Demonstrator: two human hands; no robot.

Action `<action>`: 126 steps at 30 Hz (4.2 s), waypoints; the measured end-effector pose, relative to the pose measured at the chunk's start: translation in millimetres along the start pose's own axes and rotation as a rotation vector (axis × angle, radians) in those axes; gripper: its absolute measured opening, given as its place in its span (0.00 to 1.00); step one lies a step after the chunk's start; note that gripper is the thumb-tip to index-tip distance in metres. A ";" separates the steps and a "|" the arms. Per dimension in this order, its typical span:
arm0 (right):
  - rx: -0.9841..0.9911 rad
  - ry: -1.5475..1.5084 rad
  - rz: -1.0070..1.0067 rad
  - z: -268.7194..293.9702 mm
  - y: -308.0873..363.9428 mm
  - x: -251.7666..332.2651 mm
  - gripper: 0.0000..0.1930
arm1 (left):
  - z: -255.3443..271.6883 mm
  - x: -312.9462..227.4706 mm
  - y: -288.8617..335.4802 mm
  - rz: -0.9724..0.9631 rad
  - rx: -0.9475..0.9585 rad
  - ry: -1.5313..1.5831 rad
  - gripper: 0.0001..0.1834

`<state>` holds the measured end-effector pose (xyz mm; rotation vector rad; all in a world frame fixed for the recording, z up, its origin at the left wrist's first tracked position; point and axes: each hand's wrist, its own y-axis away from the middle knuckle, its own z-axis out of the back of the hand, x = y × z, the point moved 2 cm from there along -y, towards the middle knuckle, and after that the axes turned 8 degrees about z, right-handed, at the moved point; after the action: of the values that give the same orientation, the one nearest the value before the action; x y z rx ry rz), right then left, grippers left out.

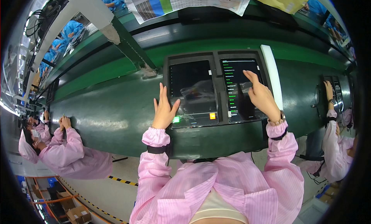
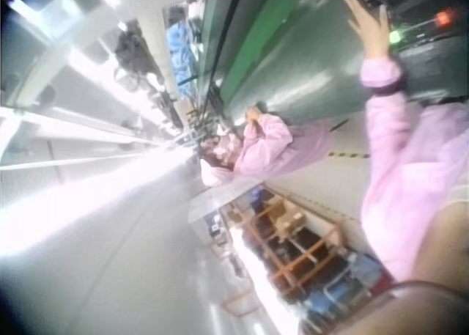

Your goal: Testing and inspecting hardware/software functions of tablet devices on a production line.

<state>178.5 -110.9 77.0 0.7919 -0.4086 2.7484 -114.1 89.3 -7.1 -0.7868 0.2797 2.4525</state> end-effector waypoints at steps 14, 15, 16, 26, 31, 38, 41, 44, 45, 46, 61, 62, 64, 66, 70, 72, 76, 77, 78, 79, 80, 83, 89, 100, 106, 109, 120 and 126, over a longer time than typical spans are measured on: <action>0.165 0.095 -0.045 -35.6 -37.4 -16.7 0.27 | -10.8 15.0 0.3 -0.076 0.044 0.278 0.48; 0.131 0.019 0.013 -38.5 -37.0 -16.0 0.26 | -11.9 16.1 -0.3 -0.090 0.043 0.303 0.49; 0.097 -0.058 0.071 -39.7 -36.5 -12.6 0.26 | -11.9 16.3 -0.7 -0.104 0.041 0.329 0.49; 0.273 -1.039 -0.454 -76.5 -25.7 38.1 0.40 | -12.5 12.8 -1.6 -0.129 0.048 0.371 0.49; 0.231 -1.091 -0.501 -79.8 -33.3 44.5 0.40 | -16.1 13.4 3.9 -0.132 0.047 0.366 0.48; 0.073 -0.980 -0.335 -99.1 -37.3 59.1 0.10 | -17.5 15.7 10.5 -0.097 0.056 0.507 0.40; -0.015 -1.047 -0.255 -100.6 -35.1 61.1 0.10 | -6.7 1.9 12.4 0.008 0.064 0.747 0.36; -0.057 -1.077 -0.216 -86.4 -30.1 81.1 0.08 | 9.2 -12.3 18.4 0.119 0.066 0.987 0.32; -0.083 -1.180 -0.200 -74.1 -25.9 95.0 0.07 | 14.8 -16.7 23.5 0.157 0.065 1.069 0.32; -0.060 -1.172 -0.155 -65.0 -21.3 99.1 0.07 | 17.1 -21.5 27.7 0.196 0.071 1.151 0.31; -0.510 -1.122 0.175 -1.3 -38.7 126.0 0.20 | 24.8 -62.1 73.8 0.203 0.295 1.644 0.22; -0.516 -1.207 0.196 -1.1 -36.6 125.4 0.20 | 21.7 -61.1 75.5 0.200 0.278 1.615 0.22; -0.618 -1.162 0.221 1.7 -36.8 127.1 0.20 | 23.0 -60.6 77.8 0.191 0.291 1.581 0.25; -0.666 -1.187 0.245 3.5 -36.0 127.6 0.21 | 23.9 -60.8 76.5 0.156 0.300 1.575 0.25; -0.571 -1.272 0.143 3.7 -35.2 113.6 0.14 | 26.6 -61.3 77.5 0.096 0.189 1.448 0.27; -0.501 -1.291 0.093 6.2 -38.0 112.0 0.12 | 31.7 -63.4 78.9 0.069 0.141 1.432 0.27; -0.260 -1.441 -0.006 -2.4 -36.1 102.7 0.13 | 44.1 -62.1 77.8 0.015 0.020 1.358 0.24; -0.195 -1.504 -0.068 -6.2 -33.8 104.1 0.15 | 46.4 -60.2 76.4 -0.020 -0.032 1.319 0.23; -0.139 -1.556 -0.031 -8.4 -30.1 107.0 0.18 | 46.7 -57.4 73.7 -0.009 -0.064 1.296 0.22; -0.050 -1.635 0.041 -7.7 -27.6 109.1 0.20 | 47.9 -57.7 71.1 -0.008 -0.067 1.299 0.22; -0.108 -1.586 0.034 -7.2 -28.2 114.9 0.19 | 51.7 -61.3 66.3 -0.039 -0.070 1.299 0.21; -0.199 -1.510 0.057 -6.7 -34.8 127.0 0.18 | 58.9 -67.2 58.3 -0.077 -0.111 1.253 0.21; -0.322 -1.472 0.171 7.7 -64.9 125.8 0.14 | 82.5 -94.4 38.1 -0.166 -0.122 1.188 0.25; -0.447 -1.474 0.328 42.8 -141.8 122.3 0.14 | 85.7 -87.0 1.0 -0.240 0.145 1.176 0.24; -0.426 -1.455 0.330 40.4 -163.3 119.0 0.15 | 90.2 -90.6 -9.2 -0.259 0.101 1.129 0.19; -0.399 -1.481 0.329 37.1 -166.9 119.1 0.15 | 89.3 -87.5 -11.5 -0.256 0.093 1.139 0.19; -0.368 -1.542 0.333 33.9 -161.2 117.7 0.15 | 87.2 -81.7 -6.3 -0.198 0.113 1.092 0.20; -0.316 -1.554 0.372 35.1 -147.4 109.1 0.17 | 96.7 -95.1 -0.1 -0.118 -0.019 1.039 0.18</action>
<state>152.0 32.0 194.3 2.7457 -1.2407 1.5777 -95.4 81.7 127.0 -1.9603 0.5508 1.7302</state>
